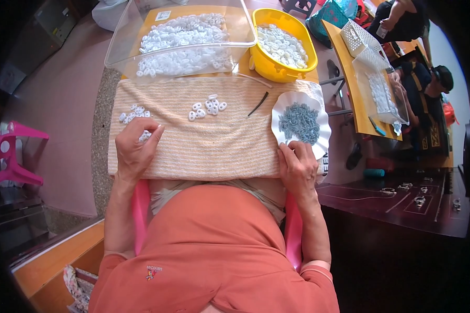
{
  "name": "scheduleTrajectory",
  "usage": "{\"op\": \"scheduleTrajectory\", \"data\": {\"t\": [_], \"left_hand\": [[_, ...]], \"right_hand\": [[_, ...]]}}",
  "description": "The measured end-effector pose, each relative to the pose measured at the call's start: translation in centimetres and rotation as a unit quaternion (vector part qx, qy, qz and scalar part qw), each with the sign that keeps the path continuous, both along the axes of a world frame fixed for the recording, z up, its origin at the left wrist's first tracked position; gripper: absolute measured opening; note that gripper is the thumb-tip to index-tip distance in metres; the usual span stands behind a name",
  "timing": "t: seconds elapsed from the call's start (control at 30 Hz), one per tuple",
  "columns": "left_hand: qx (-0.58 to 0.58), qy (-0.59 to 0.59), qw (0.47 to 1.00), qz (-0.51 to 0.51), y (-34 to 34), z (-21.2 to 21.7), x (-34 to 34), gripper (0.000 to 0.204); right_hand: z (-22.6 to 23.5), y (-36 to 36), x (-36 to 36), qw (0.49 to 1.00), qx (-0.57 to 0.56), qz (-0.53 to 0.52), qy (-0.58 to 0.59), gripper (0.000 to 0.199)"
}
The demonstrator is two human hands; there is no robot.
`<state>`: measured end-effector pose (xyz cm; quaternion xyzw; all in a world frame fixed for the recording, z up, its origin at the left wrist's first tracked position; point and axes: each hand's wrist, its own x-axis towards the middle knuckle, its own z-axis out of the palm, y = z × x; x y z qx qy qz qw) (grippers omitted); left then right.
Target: Assembling small white plastic components by manually inserting tiny grey pins.
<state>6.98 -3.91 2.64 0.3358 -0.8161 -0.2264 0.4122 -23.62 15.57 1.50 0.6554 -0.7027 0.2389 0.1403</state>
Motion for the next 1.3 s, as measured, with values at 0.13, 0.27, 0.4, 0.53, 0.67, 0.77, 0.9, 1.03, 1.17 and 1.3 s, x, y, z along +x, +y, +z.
{"op": "scheduleTrajectory", "data": {"t": [0.13,0.27,0.4,0.53,0.67,0.77,0.9,1.03,1.17,1.3], "left_hand": [[0.064,0.056,0.996,-0.028,0.1,-0.3,-0.2,0.008],[0.122,0.071,0.989,-0.047,0.7,-0.4,-0.8,0.008],[0.292,0.159,0.939,-0.086,1.9,-0.5,-1.9,0.008],[0.418,0.234,0.867,-0.134,2.5,-0.3,-3.6,0.010],[0.544,0.279,0.779,-0.137,3.0,-0.2,-5.4,0.009],[0.614,0.298,0.715,-0.150,3.2,-0.5,-6.3,0.012],[0.660,0.279,0.677,-0.166,3.4,-1.3,-6.8,0.014],[0.663,0.286,0.665,-0.191,4.2,-0.7,-7.3,0.017],[0.687,0.289,0.636,-0.198,4.4,-0.3,-8.0,0.016],[0.695,0.312,0.613,-0.209,4.7,-0.5,-8.8,0.012]], "right_hand": [[-0.1,0.4,0.2,1.000,-0.011,0.002,-0.004,0.013],[-0.3,0.5,0.2,0.999,-0.030,0.001,-0.035,0.014],[0.1,0.4,0.4,0.990,-0.066,-0.020,-0.123,0.015],[0.9,0.2,-0.4,0.991,-0.048,-0.036,-0.119,0.010],[0.3,0.2,-0.9,0.965,-0.096,-0.045,-0.240,0.011],[1.1,0.4,-0.3,0.933,-0.062,-0.053,-0.350,0.010],[-0.4,-0.2,-0.6,0.915,-0.056,-0.008,-0.399,0.010],[-1.2,-1.1,0.4,0.914,-0.049,0.035,-0.401,0.011],[0.2,-3.1,3.9,0.906,-0.055,0.104,-0.407,0.013],[-0.1,-4.4,6.1,0.884,-0.092,0.151,-0.433,0.016]]}}
